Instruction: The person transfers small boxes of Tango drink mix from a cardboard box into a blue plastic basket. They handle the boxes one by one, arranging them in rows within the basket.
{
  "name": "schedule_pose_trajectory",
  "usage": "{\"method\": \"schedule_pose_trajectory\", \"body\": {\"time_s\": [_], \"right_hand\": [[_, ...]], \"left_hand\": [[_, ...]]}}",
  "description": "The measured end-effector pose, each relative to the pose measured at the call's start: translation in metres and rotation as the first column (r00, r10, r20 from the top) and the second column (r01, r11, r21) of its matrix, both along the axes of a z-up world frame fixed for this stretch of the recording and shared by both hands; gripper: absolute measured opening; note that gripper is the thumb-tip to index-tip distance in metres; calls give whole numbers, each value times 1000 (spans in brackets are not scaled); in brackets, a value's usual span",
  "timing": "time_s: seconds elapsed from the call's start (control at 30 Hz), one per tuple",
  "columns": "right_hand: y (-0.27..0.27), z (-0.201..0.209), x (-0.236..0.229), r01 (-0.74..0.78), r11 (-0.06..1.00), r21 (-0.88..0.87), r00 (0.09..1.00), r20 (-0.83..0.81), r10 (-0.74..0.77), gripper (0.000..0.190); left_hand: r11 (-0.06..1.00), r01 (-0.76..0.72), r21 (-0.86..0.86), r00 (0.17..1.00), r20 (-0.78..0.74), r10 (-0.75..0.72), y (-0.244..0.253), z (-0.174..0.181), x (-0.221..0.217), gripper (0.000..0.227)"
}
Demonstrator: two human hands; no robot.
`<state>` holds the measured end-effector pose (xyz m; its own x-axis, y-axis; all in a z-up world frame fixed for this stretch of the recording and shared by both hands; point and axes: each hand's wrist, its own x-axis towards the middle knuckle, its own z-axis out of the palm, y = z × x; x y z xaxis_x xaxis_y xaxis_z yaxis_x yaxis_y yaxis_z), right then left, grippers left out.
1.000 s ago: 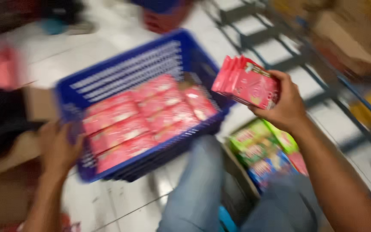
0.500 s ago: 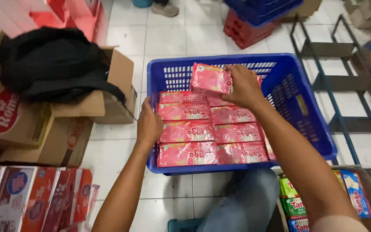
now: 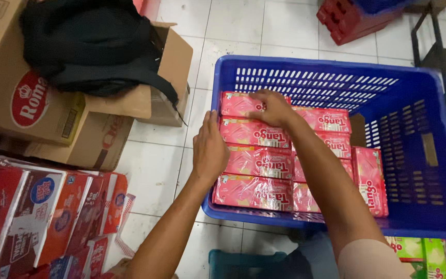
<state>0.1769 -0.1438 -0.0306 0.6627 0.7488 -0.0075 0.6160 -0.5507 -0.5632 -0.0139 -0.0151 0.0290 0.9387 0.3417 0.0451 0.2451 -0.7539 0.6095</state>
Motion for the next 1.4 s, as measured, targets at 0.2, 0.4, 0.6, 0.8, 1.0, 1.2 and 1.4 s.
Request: {"method": "schedule_pose_trajectory", "body": {"time_s": [0.2,0.4,0.6,0.8,1.0,1.2,1.4], "right_hand": [[-29,15,7,52,971,235,995,-101,-29,41],[-132,61,-21,219,974,66,976,-10,-218,43],[-285,62,-60,390,901,-189,842,470,-266,53],[-398,17,-69,645,765,8,713,354,-605,59],[-388,26,-71,753,630,-192,652,88,-753,33],[-387,28,-74,748,622,-231,656,124,-744,34],[-382,33,-75,760,599,-253,641,139,-755,39]], "left_hand": [[996,9,90,1000,-2,-9,1,0,-1,63],[877,102,470,993,-2,-114,-13,14,-4,56],[653,201,731,977,-199,-78,-19,-32,21,66],[842,453,292,877,-314,-363,-49,-22,102,73],[782,553,287,794,-466,-391,-56,-41,123,78],[788,530,314,842,-301,-447,-49,-67,118,67],[763,535,363,844,-275,-461,-47,-81,118,64]]}}
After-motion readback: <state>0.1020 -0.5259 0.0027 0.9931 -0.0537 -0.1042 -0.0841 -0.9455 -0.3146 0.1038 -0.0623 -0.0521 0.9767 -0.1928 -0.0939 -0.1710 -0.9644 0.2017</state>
